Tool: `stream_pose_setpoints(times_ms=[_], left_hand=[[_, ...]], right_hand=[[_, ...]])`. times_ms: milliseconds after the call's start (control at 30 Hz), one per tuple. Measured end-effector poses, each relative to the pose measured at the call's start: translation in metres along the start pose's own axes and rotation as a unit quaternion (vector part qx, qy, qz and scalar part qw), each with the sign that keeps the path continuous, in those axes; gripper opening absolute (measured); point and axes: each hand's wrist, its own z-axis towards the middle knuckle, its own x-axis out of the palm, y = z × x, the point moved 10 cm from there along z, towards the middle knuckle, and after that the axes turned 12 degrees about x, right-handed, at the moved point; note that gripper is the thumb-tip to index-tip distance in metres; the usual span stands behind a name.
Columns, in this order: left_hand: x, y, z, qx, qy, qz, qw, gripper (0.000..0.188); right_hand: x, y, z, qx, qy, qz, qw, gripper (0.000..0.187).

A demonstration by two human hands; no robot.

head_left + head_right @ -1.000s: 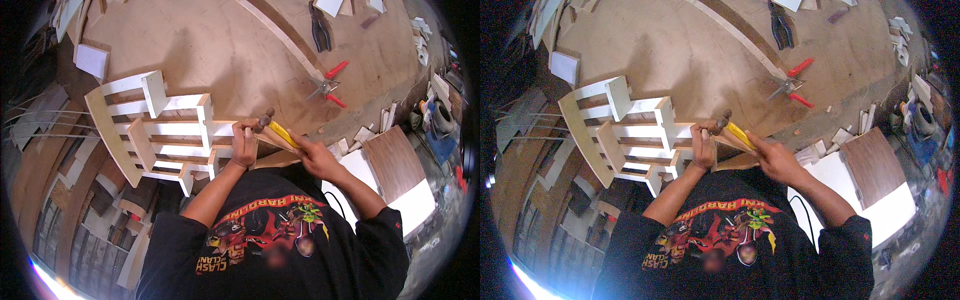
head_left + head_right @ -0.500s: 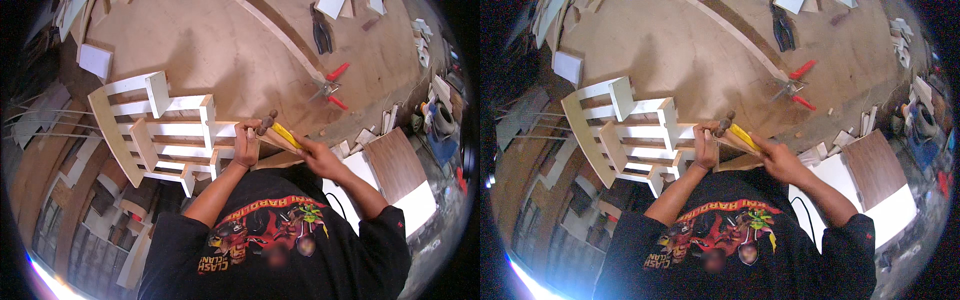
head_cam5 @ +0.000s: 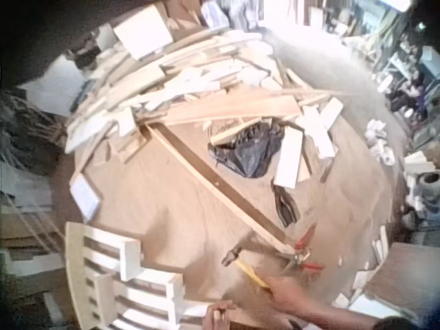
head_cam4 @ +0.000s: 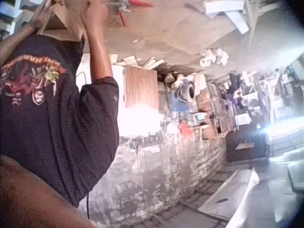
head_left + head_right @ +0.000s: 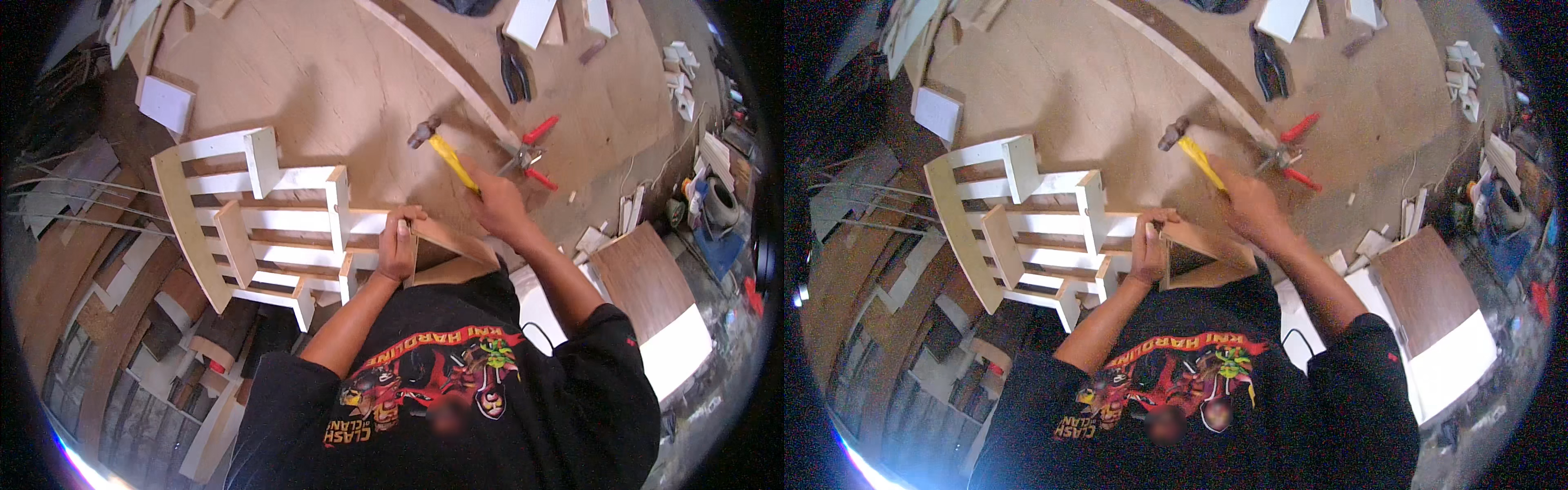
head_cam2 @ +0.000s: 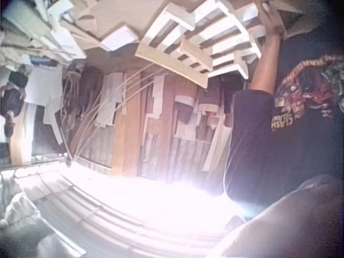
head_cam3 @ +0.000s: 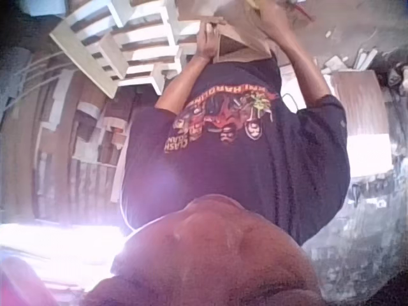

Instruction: The person assembles a wooden shelf by aligning wooden pieces, hammering a nail into the joints, and placing a triangular support piece.

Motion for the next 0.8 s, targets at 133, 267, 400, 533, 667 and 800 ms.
stream_pose_setpoints(times_ms=[133,267,400,533,667,800], left_hand=[[-0.004,0.013,-0.005,-0.001,-0.013,-0.004,1.000,0.040],[-0.012,0.007,-0.005,-0.011,-0.026,0.078,0.997,0.027],[-0.009,-0.002,0.001,-0.030,-0.025,0.099,0.994,0.023],[-0.006,-0.006,0.004,-0.052,-0.006,0.121,0.991,0.022],[-0.012,-0.008,-0.001,-0.067,-0.030,0.115,0.991,0.022],[-0.011,0.011,-0.010,-0.124,-0.022,0.099,0.987,0.023]], right_hand=[[0.014,0.034,0.024,-0.121,-0.120,-0.008,0.985,0.062],[0.030,0.057,0.031,-0.139,-0.240,-0.078,0.958,0.057],[0.013,0.071,0.038,-0.129,-0.234,-0.062,0.962,0.050],[-0.026,0.091,0.049,-0.165,-0.251,-0.042,0.953,0.051],[-0.057,0.126,0.063,-0.201,-0.274,-0.026,0.940,0.047],[-0.077,0.149,0.080,-0.235,-0.290,0.002,0.928,0.045]])
